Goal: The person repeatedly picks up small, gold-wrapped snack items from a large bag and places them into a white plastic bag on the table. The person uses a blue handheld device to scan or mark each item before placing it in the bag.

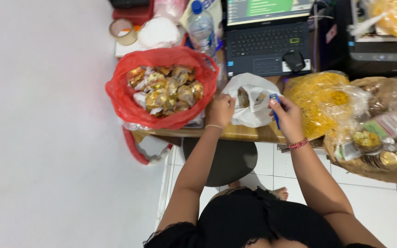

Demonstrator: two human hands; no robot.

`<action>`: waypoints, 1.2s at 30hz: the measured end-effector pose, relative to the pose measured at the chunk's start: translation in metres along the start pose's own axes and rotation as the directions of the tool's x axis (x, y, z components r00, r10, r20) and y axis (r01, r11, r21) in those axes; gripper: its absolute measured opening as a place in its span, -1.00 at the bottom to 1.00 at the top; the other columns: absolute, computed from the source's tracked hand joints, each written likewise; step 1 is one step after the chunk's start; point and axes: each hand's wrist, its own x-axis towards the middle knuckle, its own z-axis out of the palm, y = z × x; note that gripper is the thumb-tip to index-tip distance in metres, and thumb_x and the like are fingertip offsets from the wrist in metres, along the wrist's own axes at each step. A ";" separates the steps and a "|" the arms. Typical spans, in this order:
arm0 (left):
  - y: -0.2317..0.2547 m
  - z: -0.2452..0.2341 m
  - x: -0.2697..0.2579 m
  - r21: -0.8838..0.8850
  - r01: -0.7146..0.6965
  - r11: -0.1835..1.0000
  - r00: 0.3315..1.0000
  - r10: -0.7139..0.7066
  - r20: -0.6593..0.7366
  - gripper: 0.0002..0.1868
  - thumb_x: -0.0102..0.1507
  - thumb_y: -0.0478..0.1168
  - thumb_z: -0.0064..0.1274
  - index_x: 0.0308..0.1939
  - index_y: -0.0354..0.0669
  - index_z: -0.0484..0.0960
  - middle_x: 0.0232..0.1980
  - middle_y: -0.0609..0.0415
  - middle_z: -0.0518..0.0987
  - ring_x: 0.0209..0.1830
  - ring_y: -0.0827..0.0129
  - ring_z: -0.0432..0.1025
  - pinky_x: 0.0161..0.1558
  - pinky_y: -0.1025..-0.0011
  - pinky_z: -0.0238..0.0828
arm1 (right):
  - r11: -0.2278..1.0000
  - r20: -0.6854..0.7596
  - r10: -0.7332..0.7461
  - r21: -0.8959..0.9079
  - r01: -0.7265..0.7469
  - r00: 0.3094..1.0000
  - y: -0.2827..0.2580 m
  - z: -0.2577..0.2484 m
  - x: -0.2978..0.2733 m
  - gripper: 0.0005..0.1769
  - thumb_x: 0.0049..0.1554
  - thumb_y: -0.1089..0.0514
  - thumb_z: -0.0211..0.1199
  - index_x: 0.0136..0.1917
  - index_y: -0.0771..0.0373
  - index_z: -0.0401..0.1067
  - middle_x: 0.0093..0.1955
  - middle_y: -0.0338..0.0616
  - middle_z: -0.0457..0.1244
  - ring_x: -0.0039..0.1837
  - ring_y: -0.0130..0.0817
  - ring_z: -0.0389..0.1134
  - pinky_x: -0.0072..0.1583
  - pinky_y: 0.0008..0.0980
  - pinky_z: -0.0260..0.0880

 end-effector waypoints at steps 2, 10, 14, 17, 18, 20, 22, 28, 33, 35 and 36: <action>0.004 0.042 0.008 -0.007 0.013 1.000 0.985 -0.012 0.175 -0.81 0.24 -0.04 0.10 -0.23 -0.05 0.61 -0.25 0.08 0.56 -0.19 0.18 0.54 -0.15 0.22 0.56 | 1.000 -0.035 0.013 0.007 -0.013 0.999 0.012 -0.013 -0.006 -0.56 0.28 0.01 0.34 0.19 0.45 0.46 -0.16 0.10 0.34 -0.26 -0.28 0.37 -0.21 -0.36 0.42; 0.033 0.069 0.041 0.142 0.163 0.976 0.818 -0.214 0.535 -0.65 0.22 -0.12 0.05 -0.02 -0.28 0.59 -0.10 -0.22 0.57 -0.02 -0.17 0.53 -0.07 -0.08 0.56 | 0.998 -0.168 0.054 -0.020 -0.058 0.984 0.015 -0.063 -0.026 -0.53 0.27 0.00 0.38 0.20 0.49 0.47 -0.23 0.12 0.34 -0.28 -0.25 0.37 -0.21 -0.33 0.43; 0.048 0.040 0.043 0.034 0.231 0.972 0.840 -0.217 0.498 -0.76 0.26 -0.22 0.00 -0.21 -0.35 0.68 -0.27 -0.26 0.62 -0.15 -0.18 0.58 -0.17 -0.04 0.59 | 0.999 -0.162 0.051 0.005 -0.051 0.985 0.012 -0.065 -0.026 -0.52 0.26 0.02 0.37 0.21 0.50 0.47 -0.21 0.14 0.35 -0.27 -0.24 0.38 -0.21 -0.33 0.43; 0.040 0.029 0.040 -0.188 0.350 0.918 0.881 -0.255 0.398 -0.83 0.23 -0.25 0.01 -0.25 -0.29 0.65 -0.25 -0.25 0.64 -0.12 -0.18 0.58 -0.08 -0.02 0.55 | 0.999 -0.128 0.030 0.020 -0.027 0.991 0.016 -0.062 -0.022 -0.52 0.26 0.03 0.36 0.23 0.49 0.46 -0.20 0.14 0.35 -0.29 -0.24 0.37 -0.24 -0.33 0.41; 0.033 0.028 0.038 -0.319 0.417 0.851 0.889 -0.308 0.338 -0.89 0.18 -0.26 0.05 -0.28 -0.21 0.62 -0.21 -0.20 0.65 -0.07 -0.14 0.56 0.01 0.00 0.52 | 0.999 -0.111 0.024 0.027 -0.021 0.993 0.017 -0.059 -0.021 -0.50 0.25 0.03 0.36 0.24 0.51 0.45 -0.19 0.16 0.36 -0.29 -0.23 0.37 -0.24 -0.32 0.40; 0.030 0.017 0.028 -0.490 0.538 0.686 0.843 -0.430 0.323 -0.83 0.13 -0.32 0.16 -0.19 -0.24 0.65 -0.14 -0.23 0.64 -0.20 -0.03 0.58 -0.18 0.16 0.59 | 0.998 -0.085 0.021 0.055 -0.016 0.996 0.014 -0.047 -0.023 -0.53 0.27 0.04 0.31 0.24 0.50 0.44 -0.20 0.14 0.35 -0.31 -0.25 0.36 -0.25 -0.33 0.39; 0.030 -0.004 0.015 -0.639 0.604 0.476 0.774 -0.543 0.326 -0.71 0.08 -0.38 0.26 -0.11 -0.28 0.68 -0.08 -0.27 0.63 -0.32 0.09 0.61 -0.36 0.31 0.67 | 0.996 -0.052 0.017 0.086 -0.013 0.998 0.017 -0.034 -0.024 -0.56 0.28 0.05 0.27 0.24 0.48 0.44 -0.21 0.12 0.35 -0.33 -0.26 0.34 -0.27 -0.35 0.38; 0.039 -0.059 -0.034 -0.722 0.643 0.254 0.722 -0.517 0.461 -0.42 0.05 -0.42 0.05 0.20 -0.23 0.56 -0.49 0.00 0.53 -0.61 0.40 0.50 -0.52 0.58 0.53 | 0.888 0.148 -0.394 -0.191 0.417 0.907 0.004 0.015 -0.038 -0.38 -0.21 -0.03 0.69 0.04 0.19 0.50 -0.06 -0.05 0.37 0.04 -0.01 0.43 0.12 -0.16 0.40; 0.050 -0.069 -0.057 -0.676 0.706 0.211 0.689 -0.426 0.586 -0.71 0.08 -0.41 0.17 -0.10 -0.28 0.71 -0.58 -0.13 0.58 -0.65 0.24 0.56 -0.59 0.35 0.60 | 0.530 0.423 -0.550 -0.490 0.692 0.720 0.008 0.029 -0.048 -0.34 -0.32 0.32 0.56 0.09 0.21 0.45 -0.16 -0.19 0.35 0.01 -0.19 0.41 0.05 -0.28 0.44; 0.055 -0.072 -0.062 -0.681 0.704 0.201 0.691 -0.417 0.591 -0.69 0.08 -0.42 0.16 -0.08 -0.32 0.70 -0.56 -0.17 0.59 -0.63 0.21 0.57 -0.57 0.33 0.61 | 0.493 0.457 -0.537 -0.512 0.704 0.709 0.010 0.024 -0.050 -0.31 -0.33 0.31 0.54 0.11 0.21 0.44 -0.16 -0.16 0.36 0.00 -0.17 0.42 0.05 -0.26 0.45; 0.058 -0.072 -0.063 -0.688 0.701 0.190 0.695 -0.403 0.596 -0.67 0.09 -0.43 0.15 -0.06 -0.36 0.68 -0.55 -0.20 0.59 -0.61 0.19 0.59 -0.55 0.32 0.63 | 0.452 0.489 -0.523 -0.535 0.714 0.697 0.010 0.021 -0.049 -0.29 -0.34 0.30 0.53 0.13 0.21 0.43 -0.17 -0.13 0.37 -0.01 -0.15 0.43 0.04 -0.25 0.45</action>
